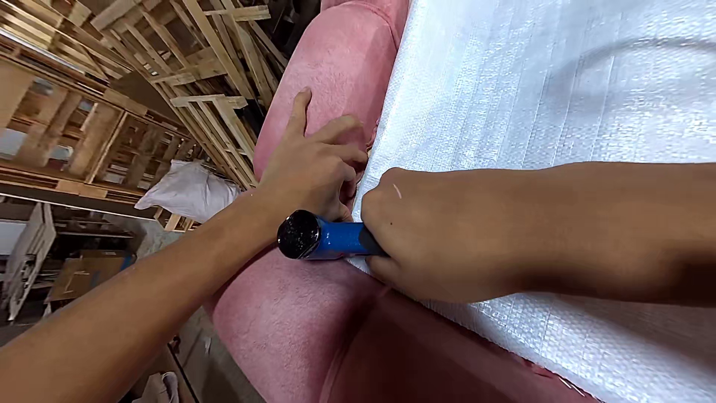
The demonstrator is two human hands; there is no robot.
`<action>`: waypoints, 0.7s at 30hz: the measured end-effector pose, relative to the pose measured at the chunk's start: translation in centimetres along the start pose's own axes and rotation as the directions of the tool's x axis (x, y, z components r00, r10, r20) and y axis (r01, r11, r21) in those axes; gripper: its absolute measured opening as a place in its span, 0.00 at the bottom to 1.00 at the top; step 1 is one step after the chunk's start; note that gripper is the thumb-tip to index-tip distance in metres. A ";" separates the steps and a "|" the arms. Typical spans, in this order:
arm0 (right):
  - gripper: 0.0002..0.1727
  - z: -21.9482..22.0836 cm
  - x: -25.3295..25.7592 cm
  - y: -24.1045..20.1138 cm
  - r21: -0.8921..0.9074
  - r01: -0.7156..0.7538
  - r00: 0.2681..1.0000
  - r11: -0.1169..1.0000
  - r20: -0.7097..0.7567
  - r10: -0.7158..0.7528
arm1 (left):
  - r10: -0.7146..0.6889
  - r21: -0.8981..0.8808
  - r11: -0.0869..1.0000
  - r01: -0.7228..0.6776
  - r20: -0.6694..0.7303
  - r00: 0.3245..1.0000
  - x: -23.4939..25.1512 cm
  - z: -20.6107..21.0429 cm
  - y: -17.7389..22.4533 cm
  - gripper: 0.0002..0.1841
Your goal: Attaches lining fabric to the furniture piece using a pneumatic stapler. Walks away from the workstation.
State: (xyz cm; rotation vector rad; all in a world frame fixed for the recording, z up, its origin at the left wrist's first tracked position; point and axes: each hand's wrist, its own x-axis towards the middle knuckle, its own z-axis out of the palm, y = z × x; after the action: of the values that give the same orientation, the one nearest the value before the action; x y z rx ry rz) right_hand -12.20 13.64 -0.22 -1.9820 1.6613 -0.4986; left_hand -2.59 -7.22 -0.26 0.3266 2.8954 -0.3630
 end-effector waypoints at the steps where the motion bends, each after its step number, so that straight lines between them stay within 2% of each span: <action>1: 0.20 -0.3 0.0 -0.3 0.034 0.000 1.000 0.999 0.014 0.000 | -0.009 -0.010 1.000 0.009 0.004 1.000 0.0 0.1 0.0 0.17; 4: 0.17 -1.2 0.4 -2.1 0.005 -0.147 0.979 0.989 0.144 0.145 | -0.028 -0.018 0.999 0.029 0.006 1.000 0.2 0.1 -0.1 0.09; 8: 0.16 -0.7 1.1 -3.2 0.055 -0.256 0.949 0.965 0.203 0.240 | 0.012 -0.004 1.000 -0.012 0.015 1.000 0.3 0.0 -0.3 0.07; 11: 0.13 -0.6 1.3 -2.8 0.069 -0.274 0.945 0.959 0.206 0.255 | 0.013 -0.010 1.000 -0.012 0.071 0.997 0.4 -0.9 0.8 0.15; 13: 0.11 -0.3 1.2 -2.7 0.079 -0.274 0.946 0.959 0.201 0.254 | 0.029 0.060 0.998 -0.033 0.069 0.997 0.8 -0.2 0.4 0.22; 15: 0.10 0.1 0.9 -2.9 0.079 -0.265 0.950 0.961 0.192 0.247 | 0.047 0.101 0.993 -0.062 0.144 0.988 1.3 0.0 0.6 0.27; 18: 0.13 0.5 0.3 -3.1 0.083 -0.251 0.955 0.964 0.185 0.233 | 0.094 0.130 0.983 -0.132 0.260 0.961 1.7 0.0 1.5 0.26; 21: 0.13 0.8 -0.5 -2.8 0.068 -0.184 0.975 0.981 0.135 0.173 | 0.080 0.138 0.981 -0.135 0.345 0.935 1.9 -0.5 2.0 0.24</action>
State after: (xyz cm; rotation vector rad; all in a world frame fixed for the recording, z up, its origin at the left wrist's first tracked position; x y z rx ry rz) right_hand -9.61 14.58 0.80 -1.7489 1.6918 -0.3573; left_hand -4.05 -4.78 -0.67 0.4035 2.5053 -0.5735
